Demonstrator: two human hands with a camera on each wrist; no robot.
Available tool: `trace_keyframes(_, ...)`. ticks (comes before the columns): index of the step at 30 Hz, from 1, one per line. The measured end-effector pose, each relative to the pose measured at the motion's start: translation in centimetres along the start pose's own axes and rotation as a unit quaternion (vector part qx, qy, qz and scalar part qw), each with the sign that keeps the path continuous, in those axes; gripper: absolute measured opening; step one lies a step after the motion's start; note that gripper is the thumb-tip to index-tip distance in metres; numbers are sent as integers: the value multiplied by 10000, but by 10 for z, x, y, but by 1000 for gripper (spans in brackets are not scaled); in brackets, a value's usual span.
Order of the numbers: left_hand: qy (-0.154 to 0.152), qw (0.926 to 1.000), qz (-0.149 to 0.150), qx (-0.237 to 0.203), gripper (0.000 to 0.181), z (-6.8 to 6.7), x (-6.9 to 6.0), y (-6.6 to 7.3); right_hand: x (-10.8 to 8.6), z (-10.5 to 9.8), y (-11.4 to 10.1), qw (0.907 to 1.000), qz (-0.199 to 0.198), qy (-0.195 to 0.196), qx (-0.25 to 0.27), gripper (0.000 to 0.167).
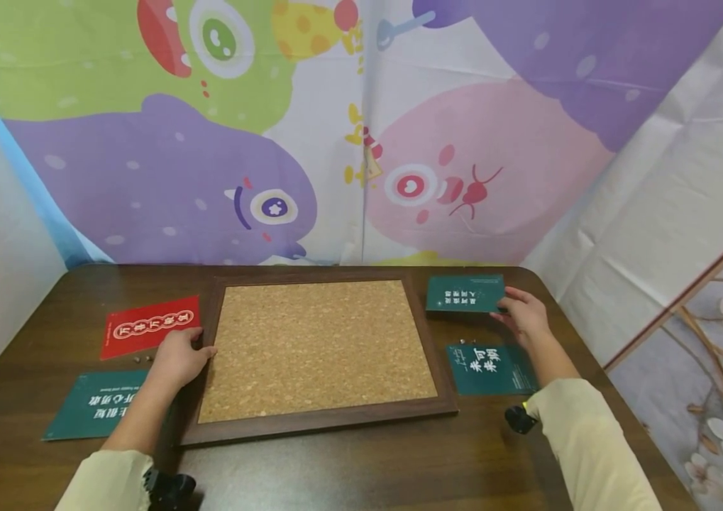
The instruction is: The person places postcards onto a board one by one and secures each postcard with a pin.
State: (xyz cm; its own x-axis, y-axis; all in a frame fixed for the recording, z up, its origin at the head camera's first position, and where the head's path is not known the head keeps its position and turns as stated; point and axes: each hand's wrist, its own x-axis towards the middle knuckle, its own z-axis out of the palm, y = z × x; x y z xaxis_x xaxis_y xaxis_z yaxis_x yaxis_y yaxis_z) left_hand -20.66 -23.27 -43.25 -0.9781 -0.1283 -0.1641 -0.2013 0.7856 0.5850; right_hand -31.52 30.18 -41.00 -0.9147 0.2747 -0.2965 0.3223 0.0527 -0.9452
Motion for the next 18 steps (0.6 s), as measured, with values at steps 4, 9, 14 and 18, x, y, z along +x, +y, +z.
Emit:
trace_keyframes(4, 15, 10000, 6, -6, 59, 0, 0, -1, -3, 2, -3, 10000, -22, -3, 62, 57)
trace_keyframes(9, 36, 10000, 24, 2, 59, 0, 0, 0, -7, 4, -7, 9996, -70, -116, 237, 58)
trace_keyframes(14, 43, 10000, 11, -23, 58, 0, -1, 0, -10, 9, -9, 9993, -137, -208, 282, 58)
trace_keyframes(18, 41, 10000, -13, -49, 58, 0, -1, 1, -12, 12, -11, 9993, -139, -238, 267, 57)
